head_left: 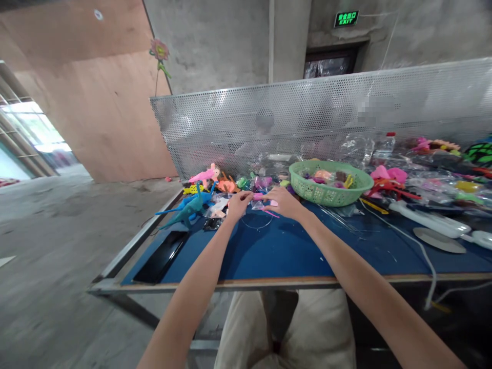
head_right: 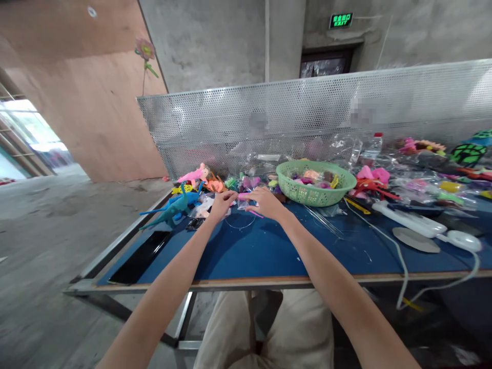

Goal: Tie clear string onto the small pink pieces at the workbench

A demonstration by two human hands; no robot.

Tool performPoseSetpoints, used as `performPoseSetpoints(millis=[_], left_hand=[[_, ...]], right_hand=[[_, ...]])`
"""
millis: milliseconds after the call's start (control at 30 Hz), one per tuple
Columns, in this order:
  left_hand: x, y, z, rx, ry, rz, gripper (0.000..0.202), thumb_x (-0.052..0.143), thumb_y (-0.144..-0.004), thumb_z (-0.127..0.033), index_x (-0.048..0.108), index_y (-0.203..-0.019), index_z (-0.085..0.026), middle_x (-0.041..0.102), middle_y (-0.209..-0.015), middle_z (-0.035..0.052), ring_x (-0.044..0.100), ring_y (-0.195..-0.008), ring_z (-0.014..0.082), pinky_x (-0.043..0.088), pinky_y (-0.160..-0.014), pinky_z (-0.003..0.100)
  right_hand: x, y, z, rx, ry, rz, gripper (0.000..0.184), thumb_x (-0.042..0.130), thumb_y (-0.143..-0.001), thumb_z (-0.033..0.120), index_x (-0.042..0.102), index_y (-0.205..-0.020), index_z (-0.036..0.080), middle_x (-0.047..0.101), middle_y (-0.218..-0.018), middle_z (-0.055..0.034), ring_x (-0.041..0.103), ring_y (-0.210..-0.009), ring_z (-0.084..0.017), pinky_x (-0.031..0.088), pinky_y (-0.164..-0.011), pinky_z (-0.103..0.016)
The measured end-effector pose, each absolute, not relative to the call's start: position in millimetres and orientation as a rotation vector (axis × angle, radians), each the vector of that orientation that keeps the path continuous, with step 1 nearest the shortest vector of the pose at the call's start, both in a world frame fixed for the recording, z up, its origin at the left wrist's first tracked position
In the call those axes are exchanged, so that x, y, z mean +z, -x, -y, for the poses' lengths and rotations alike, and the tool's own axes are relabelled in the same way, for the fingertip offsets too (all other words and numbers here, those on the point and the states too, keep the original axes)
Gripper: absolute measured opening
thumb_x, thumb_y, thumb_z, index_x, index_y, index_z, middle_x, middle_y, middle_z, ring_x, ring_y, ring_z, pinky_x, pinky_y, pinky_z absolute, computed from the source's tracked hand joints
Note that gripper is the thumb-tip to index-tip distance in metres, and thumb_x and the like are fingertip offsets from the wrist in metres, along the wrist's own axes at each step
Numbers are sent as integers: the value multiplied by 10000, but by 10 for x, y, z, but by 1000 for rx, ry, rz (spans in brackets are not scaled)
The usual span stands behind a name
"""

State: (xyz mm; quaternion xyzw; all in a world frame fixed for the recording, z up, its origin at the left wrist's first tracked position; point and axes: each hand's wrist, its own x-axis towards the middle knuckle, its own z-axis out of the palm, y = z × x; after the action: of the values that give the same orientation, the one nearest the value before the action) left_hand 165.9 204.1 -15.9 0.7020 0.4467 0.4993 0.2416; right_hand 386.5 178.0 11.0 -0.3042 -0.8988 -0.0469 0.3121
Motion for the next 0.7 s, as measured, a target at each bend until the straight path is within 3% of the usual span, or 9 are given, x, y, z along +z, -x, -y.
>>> performPoseSetpoints(millis=[133,467,700], left_hand=[[-150,-1722,-1984,1296,-1910,-1142,260,614,-864,-335,758,-985,-157,745,-863,51,638,-756,152,485,-708,251],[-153,-1789,-1938,1223,-1971,-1103,253,612,-862,-331,761,-958,-150,732,-796,43,620,-669,142,495,-639,248],[-208,-1809,-1965,1230,-1777,-1015,272,667,-850,-280,735,-1083,-158,764,-891,75,723,-785,180,592,-779,321]], right_hand=[[54,-3806,-1818,-137,825,2374,238,586,-985,339,753,-1133,257,768,-1012,-68,637,-960,-242,390,-894,-383],[22,-3723,-1797,-131,798,2253,250,516,-1007,280,761,-1004,230,767,-1032,-80,644,-968,-243,426,-884,-373],[-31,-3710,-1837,-7,868,2183,207,551,-986,285,749,-972,225,755,-966,-78,652,-908,-227,453,-878,-360]])
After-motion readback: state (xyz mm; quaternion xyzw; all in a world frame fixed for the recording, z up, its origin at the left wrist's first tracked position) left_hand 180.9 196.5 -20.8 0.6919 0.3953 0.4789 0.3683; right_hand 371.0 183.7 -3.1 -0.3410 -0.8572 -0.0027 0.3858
